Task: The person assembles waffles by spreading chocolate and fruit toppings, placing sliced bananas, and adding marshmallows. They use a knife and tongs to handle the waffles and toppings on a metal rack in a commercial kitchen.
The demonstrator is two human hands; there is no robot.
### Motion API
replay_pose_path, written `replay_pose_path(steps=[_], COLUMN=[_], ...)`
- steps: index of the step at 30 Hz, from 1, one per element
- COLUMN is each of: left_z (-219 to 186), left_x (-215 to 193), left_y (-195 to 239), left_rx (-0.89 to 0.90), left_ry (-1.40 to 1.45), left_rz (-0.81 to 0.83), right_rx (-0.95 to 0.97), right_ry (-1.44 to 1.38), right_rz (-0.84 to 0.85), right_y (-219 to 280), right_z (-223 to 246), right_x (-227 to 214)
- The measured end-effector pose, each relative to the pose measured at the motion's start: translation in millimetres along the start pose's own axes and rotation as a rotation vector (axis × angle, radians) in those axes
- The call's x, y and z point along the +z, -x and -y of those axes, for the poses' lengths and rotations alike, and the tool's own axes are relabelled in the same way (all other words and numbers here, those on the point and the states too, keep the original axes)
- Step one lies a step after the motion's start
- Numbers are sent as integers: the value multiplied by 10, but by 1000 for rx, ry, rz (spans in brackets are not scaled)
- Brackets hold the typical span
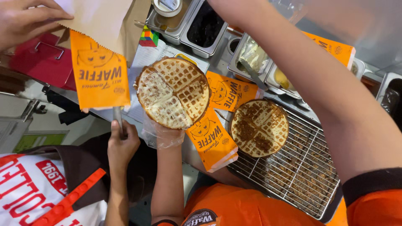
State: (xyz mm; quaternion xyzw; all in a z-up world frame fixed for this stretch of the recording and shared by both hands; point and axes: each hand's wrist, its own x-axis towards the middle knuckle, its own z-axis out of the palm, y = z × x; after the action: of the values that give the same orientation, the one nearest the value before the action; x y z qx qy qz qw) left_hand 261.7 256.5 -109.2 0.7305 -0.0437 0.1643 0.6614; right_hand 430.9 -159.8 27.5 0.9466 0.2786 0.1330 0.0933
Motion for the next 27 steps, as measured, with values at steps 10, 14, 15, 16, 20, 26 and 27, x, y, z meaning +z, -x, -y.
replay_pose_path(steps=[10,14,15,16,20,26,27], left_z=[-264,-665,-692,-700,-663,-504,-458], left_x=[1173,1498,1546,1587,1723,1754,1759], left_y=[250,78,43,9,-154,-153,-162], left_rx=[-691,-731,-739,-746,-793,-661,-685], left_ry=[1251,1315,1321,1325,1341,1189,1201], left_rz=[-23,-16,-14,-15,-3,73,66], right_rx=[305,525,572,620,641,660,651], right_ry=[-577,-674,-687,-699,-762,-1007,-1042], right_rz=[170,222,230,237,143,80,60], right_y=[302,493,528,561,674,794,811], right_z=[-476,-552,-531,-505,-467,-455,-439], right_x=[-231,-338,-363,-385,-447,-441,-466])
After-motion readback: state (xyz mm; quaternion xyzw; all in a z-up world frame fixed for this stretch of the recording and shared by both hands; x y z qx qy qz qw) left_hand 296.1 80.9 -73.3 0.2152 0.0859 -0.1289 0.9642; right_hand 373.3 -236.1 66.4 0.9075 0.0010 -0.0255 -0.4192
